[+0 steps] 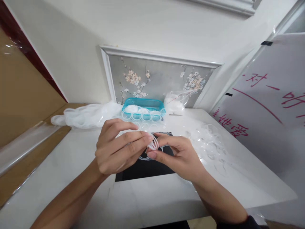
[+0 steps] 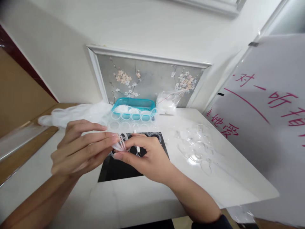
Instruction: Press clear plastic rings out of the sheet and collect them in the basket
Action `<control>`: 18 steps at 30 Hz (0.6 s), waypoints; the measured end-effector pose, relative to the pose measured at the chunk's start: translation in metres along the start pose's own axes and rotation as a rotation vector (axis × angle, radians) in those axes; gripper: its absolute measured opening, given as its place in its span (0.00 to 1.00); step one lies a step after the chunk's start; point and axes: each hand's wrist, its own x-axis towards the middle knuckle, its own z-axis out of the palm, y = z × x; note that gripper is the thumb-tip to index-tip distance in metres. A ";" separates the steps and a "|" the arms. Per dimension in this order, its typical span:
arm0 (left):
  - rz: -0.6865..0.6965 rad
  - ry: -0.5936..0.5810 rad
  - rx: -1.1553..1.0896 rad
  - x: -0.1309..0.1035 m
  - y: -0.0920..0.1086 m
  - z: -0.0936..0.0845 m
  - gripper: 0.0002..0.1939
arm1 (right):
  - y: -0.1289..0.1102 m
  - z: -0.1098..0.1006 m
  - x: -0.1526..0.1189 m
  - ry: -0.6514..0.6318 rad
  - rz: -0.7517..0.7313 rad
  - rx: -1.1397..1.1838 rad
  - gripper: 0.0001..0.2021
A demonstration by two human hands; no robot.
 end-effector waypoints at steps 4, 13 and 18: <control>-0.004 0.022 0.029 -0.001 -0.002 0.000 0.08 | 0.001 0.000 -0.002 0.034 -0.023 -0.043 0.05; -0.294 -0.170 -0.140 0.000 0.001 0.015 0.12 | 0.012 -0.011 0.011 -0.101 0.315 0.601 0.09; -0.814 -0.915 -0.315 -0.020 -0.016 0.025 0.21 | 0.043 -0.048 0.039 0.177 0.457 0.749 0.08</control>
